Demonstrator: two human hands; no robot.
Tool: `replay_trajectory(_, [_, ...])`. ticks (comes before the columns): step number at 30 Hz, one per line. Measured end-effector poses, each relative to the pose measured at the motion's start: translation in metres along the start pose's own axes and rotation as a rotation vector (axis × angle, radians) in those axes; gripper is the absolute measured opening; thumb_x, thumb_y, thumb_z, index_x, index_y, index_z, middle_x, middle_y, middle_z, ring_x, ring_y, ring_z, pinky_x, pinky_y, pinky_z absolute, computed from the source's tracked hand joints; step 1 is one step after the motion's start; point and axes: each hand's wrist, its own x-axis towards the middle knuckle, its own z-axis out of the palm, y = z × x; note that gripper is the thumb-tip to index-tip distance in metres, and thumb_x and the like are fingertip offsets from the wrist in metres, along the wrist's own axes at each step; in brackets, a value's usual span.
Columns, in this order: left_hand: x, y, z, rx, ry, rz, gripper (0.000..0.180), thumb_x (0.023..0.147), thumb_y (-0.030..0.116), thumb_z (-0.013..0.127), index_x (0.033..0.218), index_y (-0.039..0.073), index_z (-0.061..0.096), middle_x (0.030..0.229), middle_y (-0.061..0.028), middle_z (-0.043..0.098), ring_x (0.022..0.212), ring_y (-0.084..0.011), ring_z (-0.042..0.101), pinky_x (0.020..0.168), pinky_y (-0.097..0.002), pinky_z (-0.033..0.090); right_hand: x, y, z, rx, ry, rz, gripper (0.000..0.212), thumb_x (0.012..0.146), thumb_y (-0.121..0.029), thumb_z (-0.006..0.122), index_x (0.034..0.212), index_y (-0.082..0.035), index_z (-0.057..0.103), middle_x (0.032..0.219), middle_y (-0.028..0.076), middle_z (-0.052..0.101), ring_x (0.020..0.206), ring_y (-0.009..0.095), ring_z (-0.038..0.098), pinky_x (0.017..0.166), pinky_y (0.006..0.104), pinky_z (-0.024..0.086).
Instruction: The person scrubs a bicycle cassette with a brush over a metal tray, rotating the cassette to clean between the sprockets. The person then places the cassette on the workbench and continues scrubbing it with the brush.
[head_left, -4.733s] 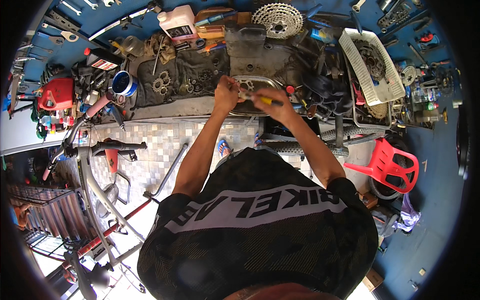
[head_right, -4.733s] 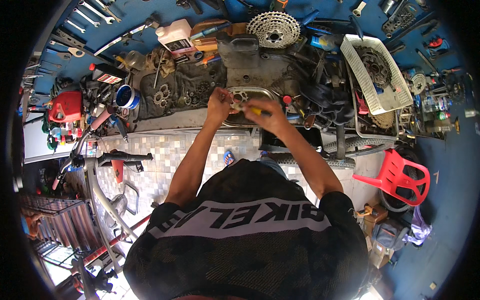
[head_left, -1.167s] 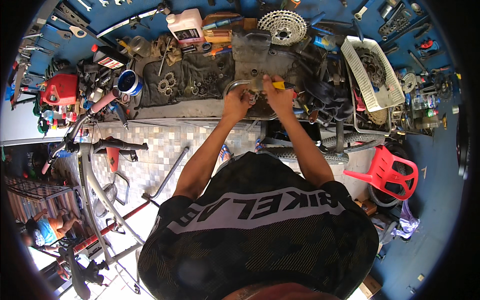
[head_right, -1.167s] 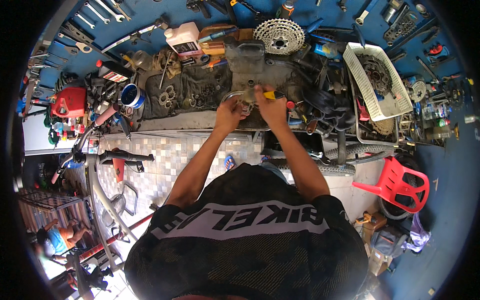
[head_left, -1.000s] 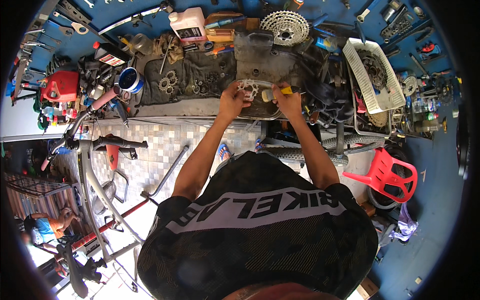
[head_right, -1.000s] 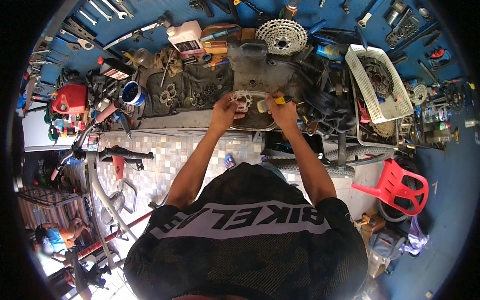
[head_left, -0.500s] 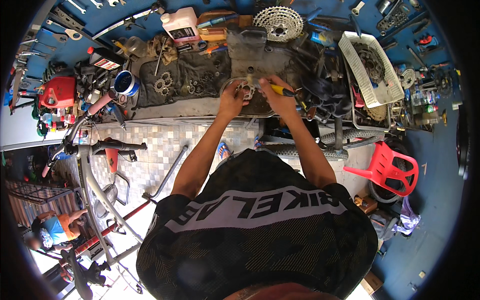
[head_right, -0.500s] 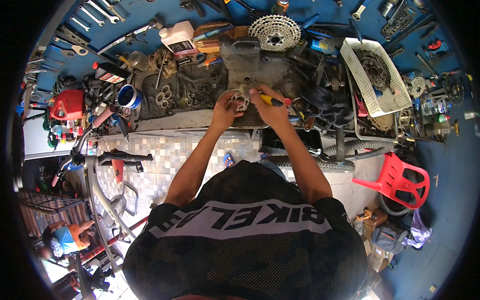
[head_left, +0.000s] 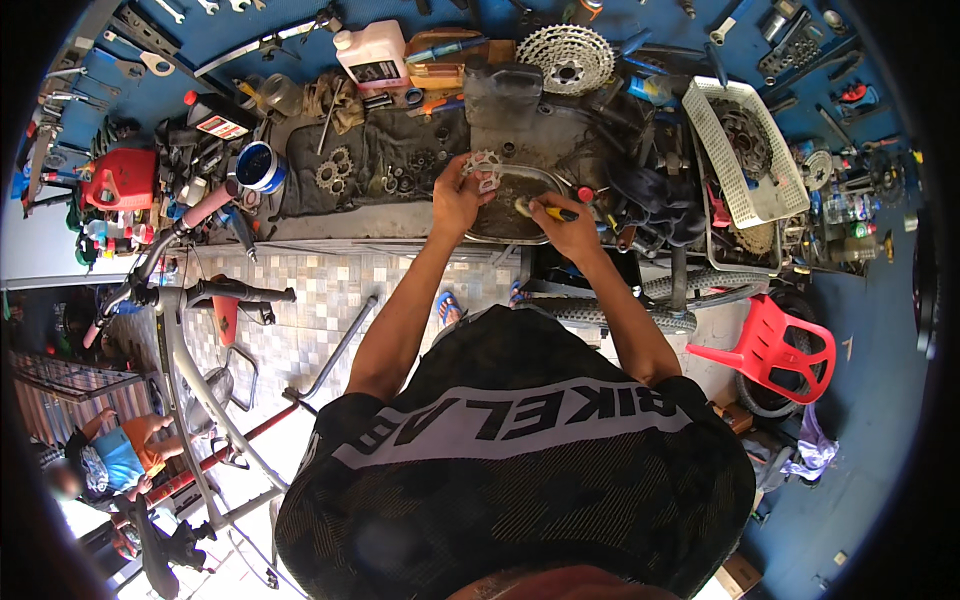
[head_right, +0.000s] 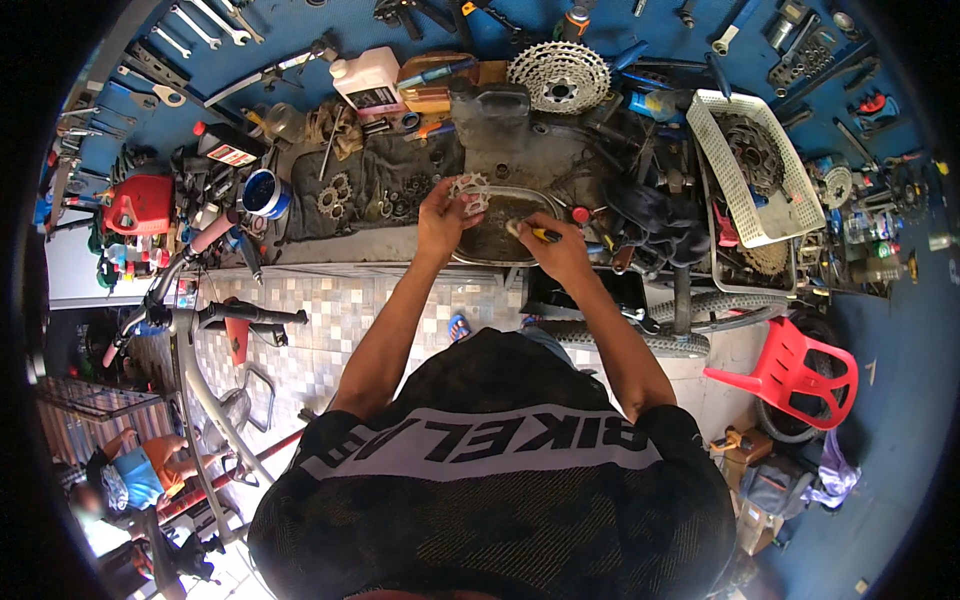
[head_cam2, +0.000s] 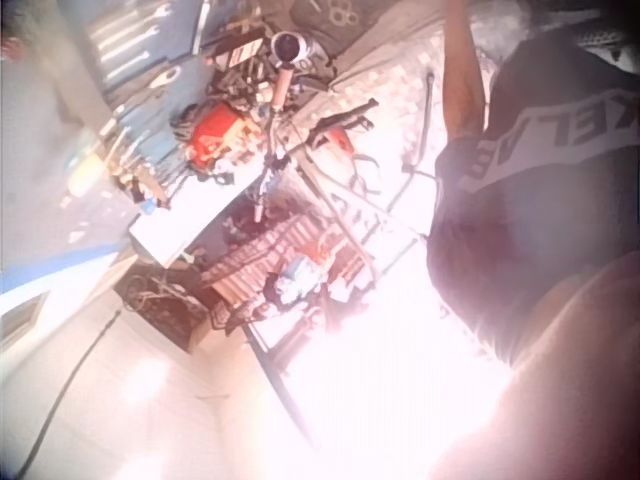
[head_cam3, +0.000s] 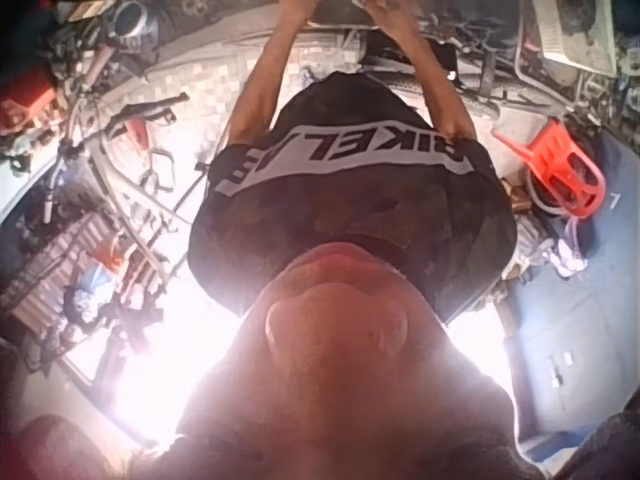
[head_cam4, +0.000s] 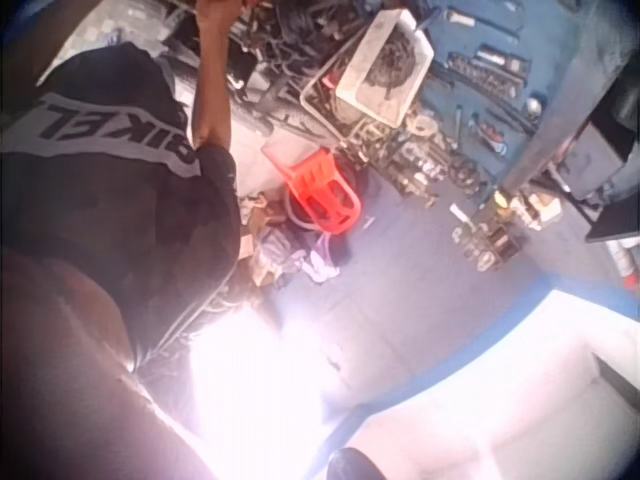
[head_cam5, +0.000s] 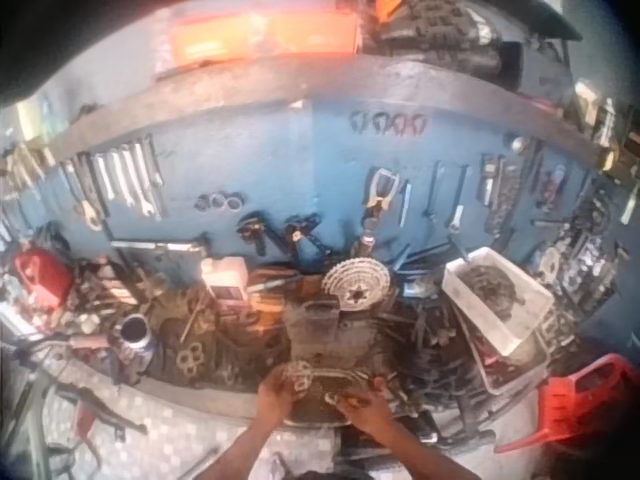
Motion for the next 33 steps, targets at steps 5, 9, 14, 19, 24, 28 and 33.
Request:
replay_trajectory(5, [0.004,-0.011,-0.007,-0.064,0.017,-0.215,0.035,0.11,0.008,0.048,0.144,0.0,0.055,0.116,-0.0157,0.074,0.1,-0.0252,0.076,0.084,-0.0399,0.066,0.004,-0.034,-0.012,-0.117,-0.089,-0.01,0.029,0.095,-0.038,0.075,0.106,-0.011,0.078,0.095,0.009,0.078,0.092,0.025,0.076,0.087,0.0394,0.055])
replay_trajectory(9, [-0.004,-0.004,0.005,0.045,-0.054,-0.208,0.033,0.111,0.01,0.047,0.141,0.0,0.055,0.116,-0.0158,0.072,0.099,-0.0262,0.076,0.077,-0.0382,0.067,0.009,-0.049,-0.004,0.214,-0.149,-0.158,0.026,0.097,-0.026,0.078,0.11,-0.004,0.078,0.093,0.01,0.077,0.087,0.015,0.074,0.078,0.0315,0.055])
replay_trajectory(14, [-0.002,-0.009,-0.007,0.093,-0.045,-0.261,0.026,0.11,0.009,0.048,0.133,0.0,0.056,0.113,-0.0177,0.071,0.091,-0.0275,0.077,0.07,-0.0384,0.069,0.016,-0.046,-0.018,0.183,-0.163,-0.241,0.023,0.096,-0.02,0.079,0.11,-0.002,0.078,0.097,0.013,0.077,0.089,0.018,0.073,0.08,0.0316,0.056])
replay_trajectory(19, [0.0,-0.015,0.0,0.104,0.032,-0.164,0.021,0.108,0.006,0.054,0.126,-0.003,0.057,0.111,-0.0186,0.071,0.083,-0.0285,0.079,0.057,-0.0393,0.068,0.018,-0.023,-0.023,0.296,-0.155,-0.138,0.022,0.094,-0.019,0.082,0.108,-0.003,0.078,0.099,0.013,0.077,0.091,0.021,0.073,0.081,0.0344,0.056])
replay_trajectory(24, [0.004,-0.032,-0.005,0.161,0.029,-0.043,0.024,0.108,0.009,0.055,0.13,0.0,0.052,0.104,-0.0184,0.069,0.075,-0.0311,0.078,0.057,-0.0396,0.067,0.006,-0.057,-0.021,0.183,-0.264,-0.341,0.025,0.094,-0.023,0.081,0.109,-0.003,0.078,0.101,0.012,0.078,0.094,0.022,0.075,0.085,0.0336,0.057])
replay_trajectory(28, [-0.001,-0.017,-0.006,0.112,-0.051,-0.15,0.025,0.11,0.013,0.055,0.133,0.003,0.051,0.101,-0.0141,0.067,0.076,-0.0309,0.078,0.062,-0.0397,0.068,0.015,-0.014,-0.036,0.117,-0.122,-0.255,0.026,0.093,-0.023,0.08,0.109,-0.003,0.078,0.103,0.014,0.078,0.093,0.027,0.076,0.084,0.0375,0.057])
replay_trajectory(33, [-0.005,-0.009,-0.007,-0.051,-0.096,-0.219,0.034,0.109,0.011,0.057,0.142,0.009,0.05,0.112,-0.0159,0.07,0.081,-0.0281,0.078,0.064,-0.0387,0.067,0.007,-0.005,-0.038,-0.108,-0.215,-0.152,0.032,0.094,-0.036,0.076,0.11,-0.008,0.078,0.108,0.014,0.078,0.098,0.031,0.076,0.086,0.0417,0.057])
